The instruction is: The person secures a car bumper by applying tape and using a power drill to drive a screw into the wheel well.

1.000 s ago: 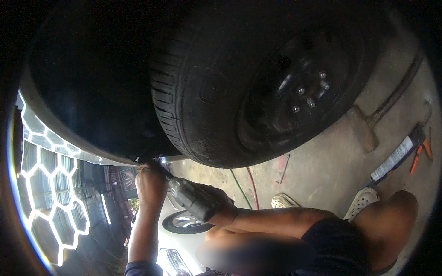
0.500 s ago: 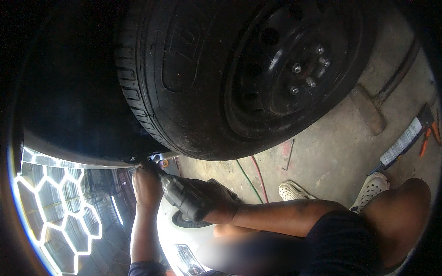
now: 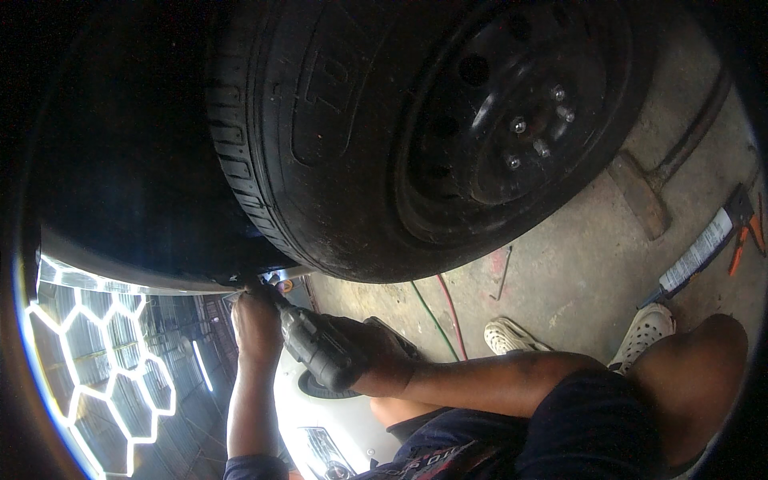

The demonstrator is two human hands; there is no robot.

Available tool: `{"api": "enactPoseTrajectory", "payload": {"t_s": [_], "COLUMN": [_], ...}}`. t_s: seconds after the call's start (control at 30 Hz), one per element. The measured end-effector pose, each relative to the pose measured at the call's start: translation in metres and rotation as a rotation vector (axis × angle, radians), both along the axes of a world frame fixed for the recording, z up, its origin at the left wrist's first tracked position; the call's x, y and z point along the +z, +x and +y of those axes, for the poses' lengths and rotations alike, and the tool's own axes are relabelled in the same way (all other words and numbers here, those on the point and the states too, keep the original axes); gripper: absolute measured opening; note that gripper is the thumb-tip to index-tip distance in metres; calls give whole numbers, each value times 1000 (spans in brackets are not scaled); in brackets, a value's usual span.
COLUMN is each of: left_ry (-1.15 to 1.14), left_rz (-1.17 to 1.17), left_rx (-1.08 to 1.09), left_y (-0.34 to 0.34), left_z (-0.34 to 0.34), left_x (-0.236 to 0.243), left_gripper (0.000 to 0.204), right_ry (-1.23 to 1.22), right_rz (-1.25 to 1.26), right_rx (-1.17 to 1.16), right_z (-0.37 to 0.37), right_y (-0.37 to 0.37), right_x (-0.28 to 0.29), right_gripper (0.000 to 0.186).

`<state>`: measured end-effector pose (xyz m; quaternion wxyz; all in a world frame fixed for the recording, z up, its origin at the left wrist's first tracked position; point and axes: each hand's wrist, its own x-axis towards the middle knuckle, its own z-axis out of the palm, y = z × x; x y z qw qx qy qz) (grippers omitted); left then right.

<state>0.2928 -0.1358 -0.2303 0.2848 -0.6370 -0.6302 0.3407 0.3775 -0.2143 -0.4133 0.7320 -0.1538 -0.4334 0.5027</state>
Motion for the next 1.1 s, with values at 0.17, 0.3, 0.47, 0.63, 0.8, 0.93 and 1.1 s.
{"api": "enactPoseTrajectory", "payload": {"t_s": [0.17,0.3,0.47,0.63,0.8,0.93,1.1], "left_ry": [2,14,42,73,54,43,51], "left_rz": [-7,17,10,-12,43,46,46], "left_rx": [-3,-6,-50,-74,-105,-134,-148], "left_y": [0,-5,-5,-5,-14,-17,-13], "left_z": [-1,-1,-3,-3,-2,-2,-2], "left_x": [0,-1,-3,-4,-3,-1,-2], "left_gripper": [26,20,14,18,19,19,20], "right_ry": [71,18,55,47,30,22,26], "right_rz": [-70,15,-19,-57,-75,-18,-63], "right_rx": [-148,-44,-43,-70,9,59,63], "right_z": [0,-2,0,-1,-5,5,4], "right_y": [-1,4,5,11,6,28,22], "right_x": [3,4,5,9,7,9,6], "right_gripper": [67,64,63,62,58,57,55]}}
